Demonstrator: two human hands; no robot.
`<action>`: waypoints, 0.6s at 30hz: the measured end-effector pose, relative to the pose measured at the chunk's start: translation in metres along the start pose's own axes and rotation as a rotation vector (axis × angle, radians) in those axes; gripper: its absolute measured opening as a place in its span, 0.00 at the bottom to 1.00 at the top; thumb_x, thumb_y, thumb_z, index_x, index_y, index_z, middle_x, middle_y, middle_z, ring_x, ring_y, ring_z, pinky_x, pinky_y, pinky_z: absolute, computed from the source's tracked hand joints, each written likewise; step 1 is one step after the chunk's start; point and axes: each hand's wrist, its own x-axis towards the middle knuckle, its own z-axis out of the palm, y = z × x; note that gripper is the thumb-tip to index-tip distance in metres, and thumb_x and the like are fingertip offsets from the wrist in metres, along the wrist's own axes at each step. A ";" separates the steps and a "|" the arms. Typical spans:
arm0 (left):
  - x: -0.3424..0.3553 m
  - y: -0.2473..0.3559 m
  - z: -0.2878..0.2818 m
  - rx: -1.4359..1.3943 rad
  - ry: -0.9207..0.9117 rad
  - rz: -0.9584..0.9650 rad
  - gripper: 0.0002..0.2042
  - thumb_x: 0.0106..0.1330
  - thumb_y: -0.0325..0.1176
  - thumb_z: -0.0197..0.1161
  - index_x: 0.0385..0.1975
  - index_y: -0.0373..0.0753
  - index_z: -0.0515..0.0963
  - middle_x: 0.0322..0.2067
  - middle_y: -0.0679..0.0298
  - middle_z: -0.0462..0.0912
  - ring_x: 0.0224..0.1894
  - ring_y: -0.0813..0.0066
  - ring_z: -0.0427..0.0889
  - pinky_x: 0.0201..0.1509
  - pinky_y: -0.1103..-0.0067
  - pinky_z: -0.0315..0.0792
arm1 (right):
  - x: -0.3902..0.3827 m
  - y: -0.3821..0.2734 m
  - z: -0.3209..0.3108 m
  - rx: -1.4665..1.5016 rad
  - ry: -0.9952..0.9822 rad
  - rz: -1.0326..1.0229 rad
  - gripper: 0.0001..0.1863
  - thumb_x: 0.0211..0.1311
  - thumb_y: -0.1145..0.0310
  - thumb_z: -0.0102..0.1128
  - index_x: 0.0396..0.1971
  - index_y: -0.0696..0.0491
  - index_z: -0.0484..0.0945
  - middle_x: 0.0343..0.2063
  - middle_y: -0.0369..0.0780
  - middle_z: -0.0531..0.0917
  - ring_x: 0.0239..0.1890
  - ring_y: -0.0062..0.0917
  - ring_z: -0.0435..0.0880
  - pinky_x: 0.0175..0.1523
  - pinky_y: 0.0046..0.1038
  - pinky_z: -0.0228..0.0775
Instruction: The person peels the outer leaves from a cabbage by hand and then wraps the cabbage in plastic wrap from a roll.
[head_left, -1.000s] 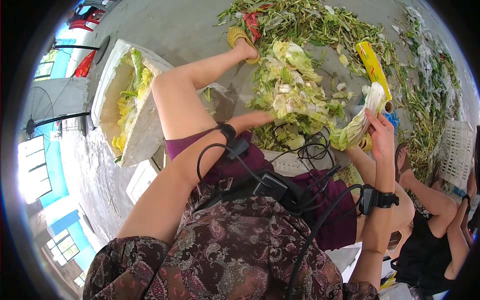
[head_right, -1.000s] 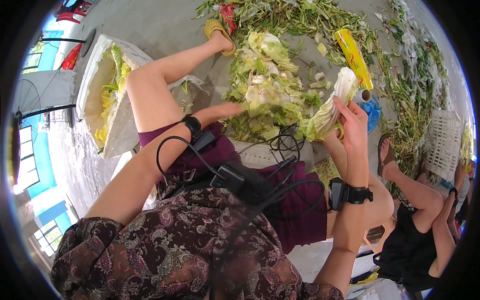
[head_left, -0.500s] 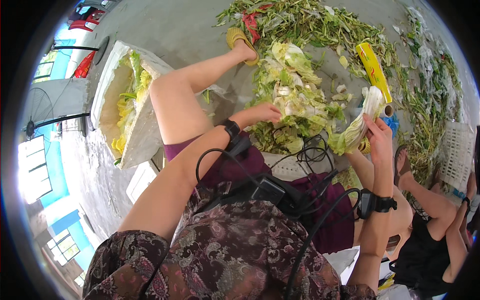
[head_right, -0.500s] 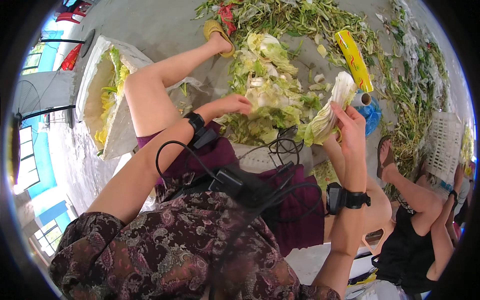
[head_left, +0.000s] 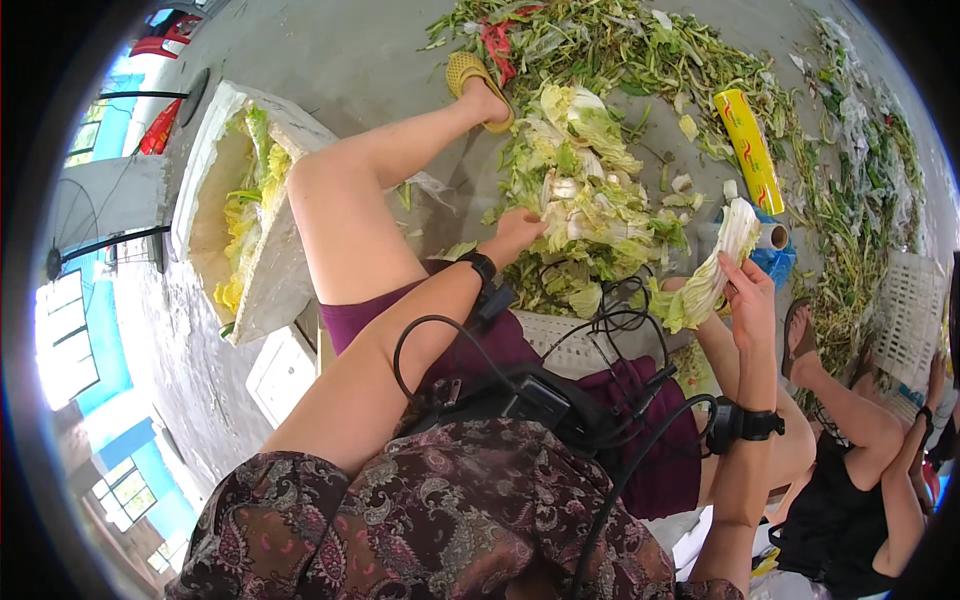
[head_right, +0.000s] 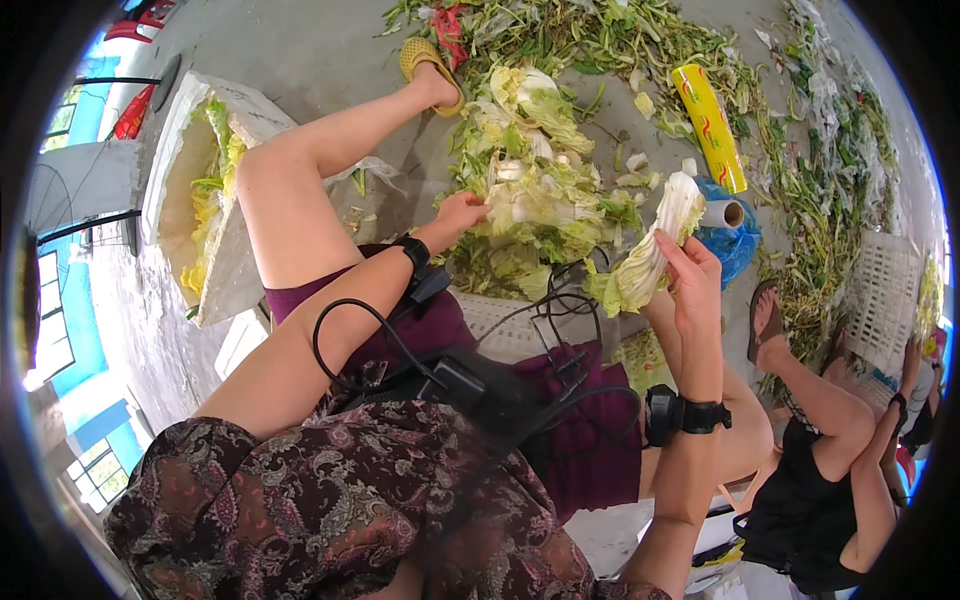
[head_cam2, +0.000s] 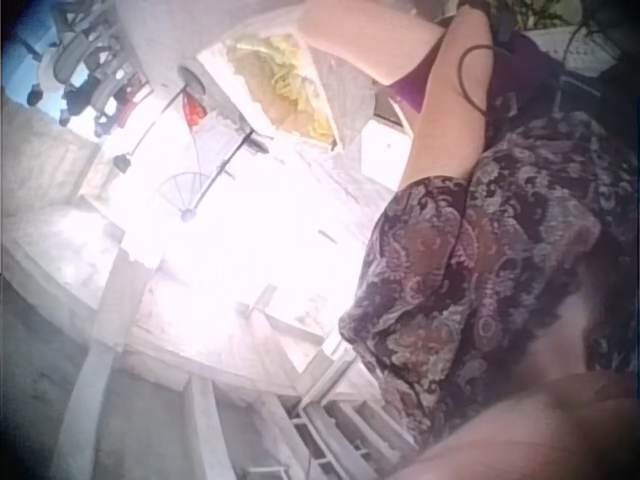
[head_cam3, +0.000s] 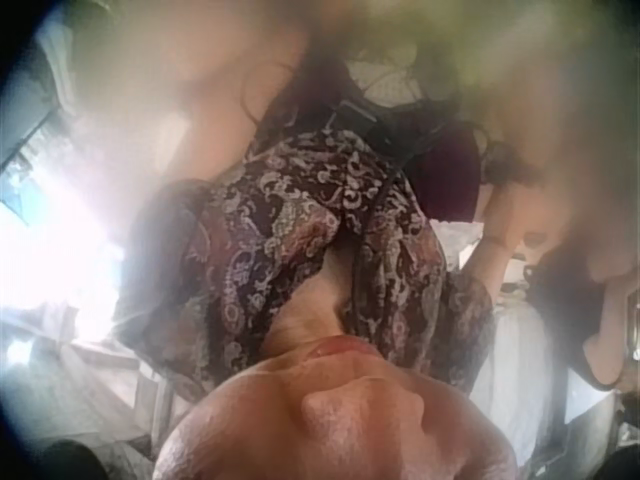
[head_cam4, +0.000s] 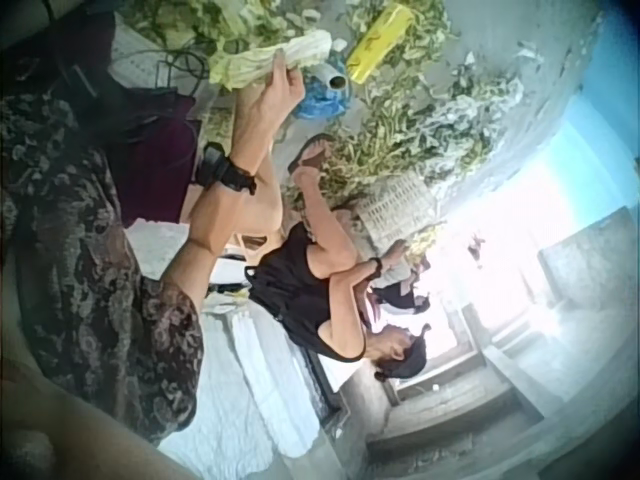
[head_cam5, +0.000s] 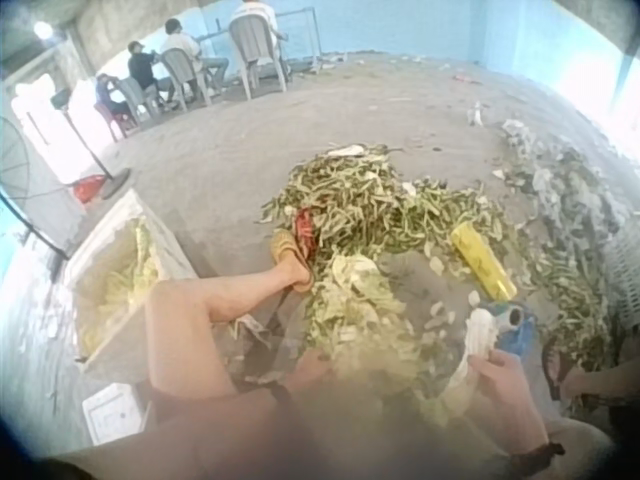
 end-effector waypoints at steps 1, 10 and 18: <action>-0.004 0.006 0.003 0.015 0.001 -0.010 0.18 0.53 0.35 0.65 0.40 0.29 0.77 0.33 0.55 0.82 0.32 0.70 0.83 0.37 0.77 0.74 | -0.003 -0.003 0.002 -0.001 0.007 0.004 0.13 0.59 0.69 0.59 0.42 0.57 0.77 0.37 0.33 0.81 0.38 0.14 0.77 0.44 0.19 0.66; -0.033 0.050 0.005 0.187 0.279 0.397 0.12 0.52 0.34 0.63 0.32 0.35 0.74 0.25 0.57 0.78 0.30 0.60 0.78 0.35 0.70 0.72 | -0.011 -0.014 0.011 0.030 0.004 -0.013 0.11 0.59 0.68 0.59 0.40 0.57 0.77 0.35 0.32 0.81 0.36 0.13 0.76 0.42 0.19 0.65; -0.058 0.109 -0.031 0.244 0.607 0.942 0.09 0.57 0.30 0.59 0.35 0.34 0.74 0.30 0.59 0.77 0.32 0.69 0.77 0.38 0.77 0.70 | -0.011 -0.018 0.013 0.025 -0.039 -0.067 0.13 0.58 0.68 0.60 0.40 0.58 0.76 0.35 0.34 0.81 0.36 0.15 0.77 0.44 0.20 0.66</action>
